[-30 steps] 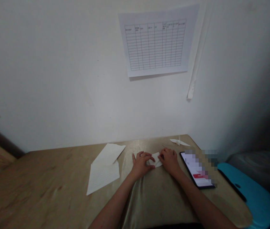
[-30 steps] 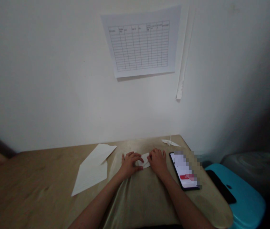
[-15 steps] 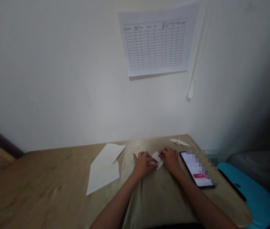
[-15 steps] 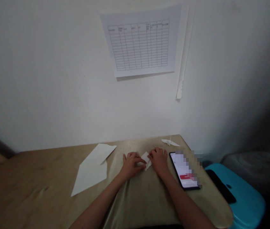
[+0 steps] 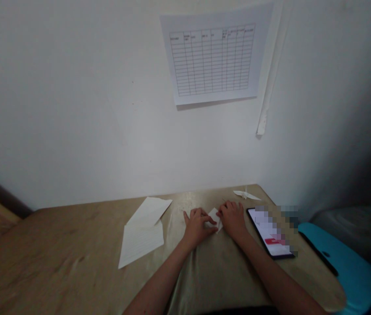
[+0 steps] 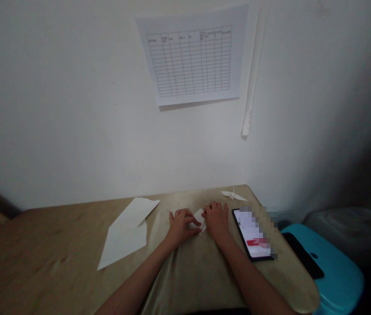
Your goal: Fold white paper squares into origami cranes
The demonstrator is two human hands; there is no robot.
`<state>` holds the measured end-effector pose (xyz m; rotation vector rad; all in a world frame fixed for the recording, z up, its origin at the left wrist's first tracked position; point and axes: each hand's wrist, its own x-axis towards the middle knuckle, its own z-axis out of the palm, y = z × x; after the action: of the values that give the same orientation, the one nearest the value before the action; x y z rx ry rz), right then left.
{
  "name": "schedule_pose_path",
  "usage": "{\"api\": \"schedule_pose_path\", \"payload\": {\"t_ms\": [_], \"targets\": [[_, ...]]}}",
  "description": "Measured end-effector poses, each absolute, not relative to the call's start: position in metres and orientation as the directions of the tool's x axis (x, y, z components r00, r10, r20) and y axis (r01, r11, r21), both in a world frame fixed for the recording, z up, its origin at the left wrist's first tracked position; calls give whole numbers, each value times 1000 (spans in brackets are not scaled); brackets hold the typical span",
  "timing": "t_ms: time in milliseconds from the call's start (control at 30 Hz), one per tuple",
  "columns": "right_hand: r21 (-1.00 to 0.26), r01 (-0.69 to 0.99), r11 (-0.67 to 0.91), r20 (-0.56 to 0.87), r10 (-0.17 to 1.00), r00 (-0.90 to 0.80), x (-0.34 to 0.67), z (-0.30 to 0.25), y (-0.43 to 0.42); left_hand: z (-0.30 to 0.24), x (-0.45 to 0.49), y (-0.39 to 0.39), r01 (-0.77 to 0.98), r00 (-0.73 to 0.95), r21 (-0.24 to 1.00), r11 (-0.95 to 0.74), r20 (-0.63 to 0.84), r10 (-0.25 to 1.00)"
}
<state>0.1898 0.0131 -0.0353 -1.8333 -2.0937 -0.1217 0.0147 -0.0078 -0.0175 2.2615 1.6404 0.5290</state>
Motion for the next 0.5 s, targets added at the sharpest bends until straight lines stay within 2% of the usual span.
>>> {"api": "schedule_pose_path", "payload": {"t_ms": [167, 500], "targets": [[-127, 980, 156, 333, 937, -106, 187, -35, 13, -20, 15, -7, 850, 281, 423, -313, 138, 950], [-144, 978, 150, 312, 945, -99, 188, -35, 13, -14, 12, -8, 865, 359, 329, -378, 121, 926]]}}
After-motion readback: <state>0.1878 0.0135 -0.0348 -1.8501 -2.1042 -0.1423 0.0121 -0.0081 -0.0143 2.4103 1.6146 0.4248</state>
